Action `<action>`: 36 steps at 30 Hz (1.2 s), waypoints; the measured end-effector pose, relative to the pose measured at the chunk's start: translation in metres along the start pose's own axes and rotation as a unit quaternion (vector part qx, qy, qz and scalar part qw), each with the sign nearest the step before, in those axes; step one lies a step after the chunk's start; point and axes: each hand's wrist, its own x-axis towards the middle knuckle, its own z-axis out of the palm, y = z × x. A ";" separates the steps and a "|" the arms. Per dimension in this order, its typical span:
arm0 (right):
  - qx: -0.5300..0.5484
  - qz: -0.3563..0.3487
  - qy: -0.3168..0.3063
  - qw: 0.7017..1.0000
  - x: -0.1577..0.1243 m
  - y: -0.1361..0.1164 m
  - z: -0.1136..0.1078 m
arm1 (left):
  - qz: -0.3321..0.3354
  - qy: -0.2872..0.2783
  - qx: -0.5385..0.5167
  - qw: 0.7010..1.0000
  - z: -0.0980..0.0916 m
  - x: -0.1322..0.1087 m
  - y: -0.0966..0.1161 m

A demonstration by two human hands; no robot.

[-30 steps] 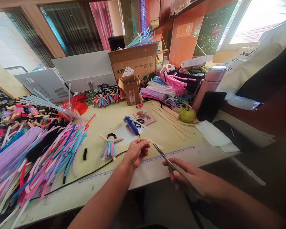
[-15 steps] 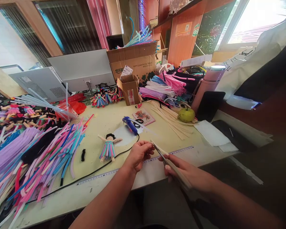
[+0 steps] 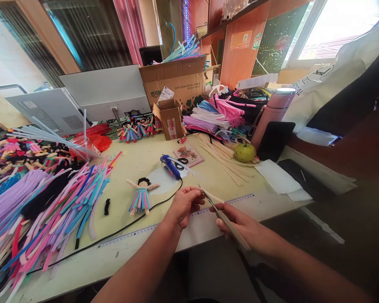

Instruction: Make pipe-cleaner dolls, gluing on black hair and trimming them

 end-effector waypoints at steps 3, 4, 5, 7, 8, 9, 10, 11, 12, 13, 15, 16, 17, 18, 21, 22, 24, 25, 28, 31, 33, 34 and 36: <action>-0.005 -0.005 0.003 1.000 0.001 0.004 -0.003 | -0.003 0.000 -0.002 1.000 0.001 0.000 0.000; -0.004 -0.004 0.004 1.000 0.001 0.004 -0.004 | -0.004 0.000 -0.002 1.000 0.002 0.001 0.000; -0.001 -0.001 0.005 1.000 0.001 0.004 -0.004 | -0.004 0.001 -0.002 1.000 0.002 0.002 0.000; 0.010 0.004 0.009 1.000 0.000 0.004 -0.004 | -0.004 0.001 0.001 1.000 0.001 0.004 -0.001; 0.018 0.007 0.011 1.000 0.000 0.004 -0.003 | -0.003 0.001 0.002 1.000 0.001 0.005 -0.001; 0.027 0.010 0.013 0.999 0.000 0.003 -0.003 | -0.003 0.001 0.003 1.000 0.001 0.006 -0.002; 0.035 0.014 0.016 0.999 0.000 0.003 -0.003 | -0.003 0.002 0.003 1.000 0.001 0.007 -0.002; 0.042 0.016 0.017 0.999 0.001 0.004 -0.003 | -0.003 0.002 0.003 1.000 0.001 0.008 -0.002; 0.046 0.017 0.017 0.999 0.002 0.004 -0.003 | -0.003 0.003 0.002 1.000 0.001 0.008 -0.003; 0.048 0.016 0.014 0.999 0.003 0.005 -0.003 | -0.003 0.004 0.000 1.000 0.001 0.008 -0.003; 0.052 0.009 0.005 0.999 0.006 0.008 -0.004 | -0.004 0.004 -0.003 1.000 0.001 0.008 -0.003; 0.055 0.005 0.001 0.998 0.007 0.009 -0.005 | -0.006 0.005 -0.006 1.000 0.002 0.007 -0.003; 0.057 0.003 -0.003 0.998 0.008 0.010 -0.005 | -0.009 0.008 -0.008 1.000 0.002 0.007 -0.003; 0.058 0.004 -0.005 0.998 0.010 0.010 -0.006 | -0.014 0.010 -0.010 1.000 0.002 0.007 -0.003; 0.058 0.013 -0.003 0.998 0.012 0.011 -0.007 | -0.028 0.018 -0.013 0.999 0.003 0.007 -0.003; 0.059 0.016 -0.003 0.998 0.013 0.011 -0.008 | -0.032 0.020 -0.014 0.999 0.002 0.008 -0.003; 0.061 0.017 -0.006 0.998 0.014 0.011 -0.009 | -0.042 0.023 -0.013 0.999 0.002 0.009 -0.003; 0.060 0.015 -0.011 0.998 0.015 0.011 -0.010 | -0.047 0.025 -0.013 0.998 0.002 0.010 -0.004; 0.048 0.012 -0.021 0.999 0.019 0.014 -0.012 | -0.060 0.034 -0.012 0.998 0.002 0.011 -0.005; 0.031 0.013 -0.021 0.999 0.022 0.015 -0.013 | -0.067 0.038 -0.013 0.997 0.003 0.012 -0.006; 0.022 0.023 -0.021 0.999 0.021 0.013 -0.013 | -0.069 0.037 -0.013 0.997 0.002 0.013 -0.006; 0.021 0.031 -0.019 0.999 0.021 0.011 -0.013 | -0.069 0.036 -0.013 0.997 0.001 0.013 -0.006; 0.026 0.047 -0.004 0.999 0.018 0.007 -0.014 | -0.066 0.035 -0.010 0.997 -0.002 0.014 -0.006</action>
